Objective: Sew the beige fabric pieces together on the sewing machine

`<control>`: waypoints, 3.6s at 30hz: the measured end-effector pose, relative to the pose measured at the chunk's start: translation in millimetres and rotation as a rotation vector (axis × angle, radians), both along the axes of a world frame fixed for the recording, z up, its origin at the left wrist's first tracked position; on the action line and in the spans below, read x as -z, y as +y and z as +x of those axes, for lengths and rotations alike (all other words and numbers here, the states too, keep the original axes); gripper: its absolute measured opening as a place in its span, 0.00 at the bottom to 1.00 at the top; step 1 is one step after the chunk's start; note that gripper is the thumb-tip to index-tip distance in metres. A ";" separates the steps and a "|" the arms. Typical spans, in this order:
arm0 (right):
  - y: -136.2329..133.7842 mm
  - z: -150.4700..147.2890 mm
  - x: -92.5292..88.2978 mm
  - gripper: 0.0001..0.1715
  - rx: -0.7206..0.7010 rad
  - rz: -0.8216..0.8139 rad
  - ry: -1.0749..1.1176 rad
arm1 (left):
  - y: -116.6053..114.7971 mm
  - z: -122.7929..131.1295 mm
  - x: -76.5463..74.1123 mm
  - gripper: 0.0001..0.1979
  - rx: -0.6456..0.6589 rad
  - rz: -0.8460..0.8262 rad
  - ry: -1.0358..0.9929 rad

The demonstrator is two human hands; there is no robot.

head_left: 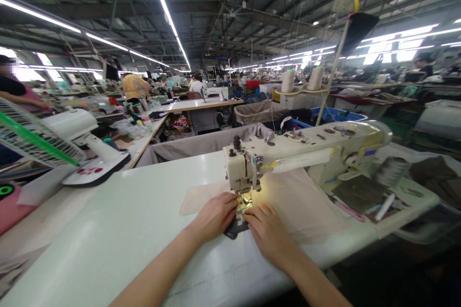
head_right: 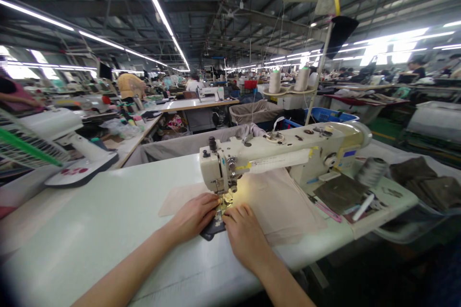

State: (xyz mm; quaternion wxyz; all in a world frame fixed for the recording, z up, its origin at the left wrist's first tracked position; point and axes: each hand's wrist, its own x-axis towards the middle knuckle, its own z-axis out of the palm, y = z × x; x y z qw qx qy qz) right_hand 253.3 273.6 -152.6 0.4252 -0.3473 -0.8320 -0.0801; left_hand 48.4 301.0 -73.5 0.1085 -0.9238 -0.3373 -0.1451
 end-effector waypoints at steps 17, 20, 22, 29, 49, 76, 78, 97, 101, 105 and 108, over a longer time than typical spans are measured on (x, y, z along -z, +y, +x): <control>-4.6 1.0 -0.4 0.13 -0.022 -0.029 0.030 | -4.3 0.9 -5.1 0.15 -0.046 0.050 0.055; -9.4 3.6 1.4 0.14 -0.034 -0.020 0.068 | -17.7 6.1 -0.1 0.12 -0.073 0.031 0.050; -13.4 5.7 3.3 0.14 -0.049 -0.031 0.093 | -27.9 11.0 5.1 0.11 -0.056 -0.005 0.043; -24.7 8.2 6.0 0.10 -0.068 -0.052 0.102 | -43.9 21.0 14.4 0.07 -0.187 0.017 0.143; -22.9 -0.1 14.3 0.12 -0.078 -0.046 0.106 | 9.6 -16.6 -1.5 0.19 -0.118 0.027 0.091; -34.5 -3.6 5.5 0.10 0.003 -0.049 0.069 | -22.8 8.2 19.8 0.16 -0.045 0.022 0.018; -33.7 -6.0 6.8 0.10 0.016 -0.048 0.067 | -21.3 7.8 16.7 0.15 -0.040 0.018 0.018; -31.8 -9.2 14.2 0.09 0.015 -0.108 0.152 | -11.3 0.6 11.0 0.17 0.027 -0.017 0.019; -36.8 -5.9 10.7 0.09 0.007 -0.138 0.141 | -17.6 4.7 8.7 0.15 0.020 0.027 0.044; -47.7 7.6 11.6 0.09 -0.043 -0.160 0.075 | -50.6 16.6 16.6 0.11 -0.021 -0.003 0.098; -52.8 17.8 13.2 0.14 -0.090 -0.164 0.010 | -75.1 21.6 25.0 0.14 -0.007 -0.028 0.092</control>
